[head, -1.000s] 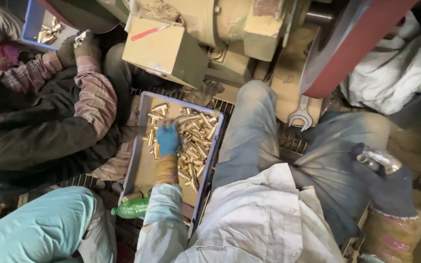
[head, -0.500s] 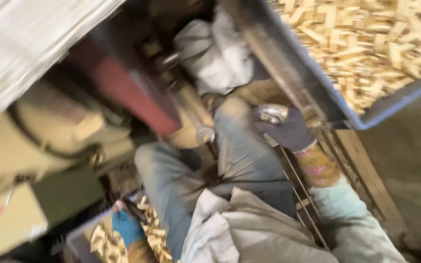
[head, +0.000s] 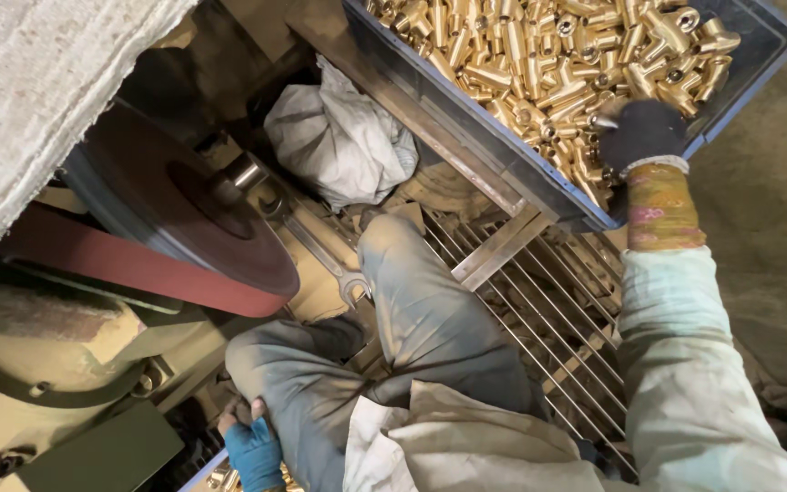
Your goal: The person sits on the floor and repeatedly picks up brass-colored metal casings from a blue bin, presses them against a moving belt sander to smooth the edges, and places the finished pieces into a second bin. The process is repeated continuously for each casing.
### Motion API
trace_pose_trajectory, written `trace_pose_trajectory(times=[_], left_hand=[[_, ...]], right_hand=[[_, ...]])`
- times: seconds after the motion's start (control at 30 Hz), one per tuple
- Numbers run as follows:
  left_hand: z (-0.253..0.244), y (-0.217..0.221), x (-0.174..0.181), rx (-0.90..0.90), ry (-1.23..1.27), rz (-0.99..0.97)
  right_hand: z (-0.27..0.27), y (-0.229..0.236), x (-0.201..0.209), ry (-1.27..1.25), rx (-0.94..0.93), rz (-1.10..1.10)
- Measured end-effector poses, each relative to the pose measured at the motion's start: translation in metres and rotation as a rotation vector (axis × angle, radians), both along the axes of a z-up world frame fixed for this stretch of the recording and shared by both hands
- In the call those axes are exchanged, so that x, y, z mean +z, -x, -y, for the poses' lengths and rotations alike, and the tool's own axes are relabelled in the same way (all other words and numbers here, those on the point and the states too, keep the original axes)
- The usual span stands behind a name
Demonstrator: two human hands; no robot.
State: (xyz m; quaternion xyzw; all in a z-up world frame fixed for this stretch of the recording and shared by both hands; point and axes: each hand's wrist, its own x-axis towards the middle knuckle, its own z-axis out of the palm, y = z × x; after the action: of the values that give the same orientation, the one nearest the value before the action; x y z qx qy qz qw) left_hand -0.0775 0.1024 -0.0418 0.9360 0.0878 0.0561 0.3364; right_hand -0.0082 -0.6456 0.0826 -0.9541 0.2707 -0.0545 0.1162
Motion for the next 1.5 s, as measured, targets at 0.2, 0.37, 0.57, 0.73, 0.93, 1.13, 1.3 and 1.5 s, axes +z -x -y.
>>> trace_pose_trajectory(times=[0.2, 0.37, 0.57, 0.73, 0.93, 1.13, 1.3, 1.5], left_hand=[[-0.012, -0.001, -0.008, 0.029, -0.115, -0.136], [-0.024, -0.015, -0.004, -0.024, -0.06, -0.189], [-0.002, -0.021, 0.024, 0.0, 0.106, 0.057], [0.026, -0.021, 0.04, -0.095, 0.417, 0.136], [0.06, -0.022, 0.029, -0.026, 0.657, -0.112], [0.078, -0.021, 0.016, -0.219, 0.48, 0.035], [0.078, -0.028, 0.012, -0.135, 0.631, -0.037], [0.087, -0.037, 0.034, -0.149, 0.735, -0.094]], right_hand=[[0.025, 0.013, -0.031, 0.016, -0.005, -0.171], [0.04, 0.003, -0.037, 0.054, 0.023, -0.282], [0.048, -0.001, -0.029, 0.127, 0.093, -0.371], [0.052, 0.016, -0.009, -0.072, 0.094, -0.305], [0.059, 0.031, -0.031, 0.011, 0.01, -0.229], [0.08, 0.006, -0.048, 0.144, 0.197, -0.62], [0.047, 0.011, -0.005, 0.178, 0.177, -0.539], [-0.061, 0.04, 0.072, -0.577, -0.015, 0.373]])
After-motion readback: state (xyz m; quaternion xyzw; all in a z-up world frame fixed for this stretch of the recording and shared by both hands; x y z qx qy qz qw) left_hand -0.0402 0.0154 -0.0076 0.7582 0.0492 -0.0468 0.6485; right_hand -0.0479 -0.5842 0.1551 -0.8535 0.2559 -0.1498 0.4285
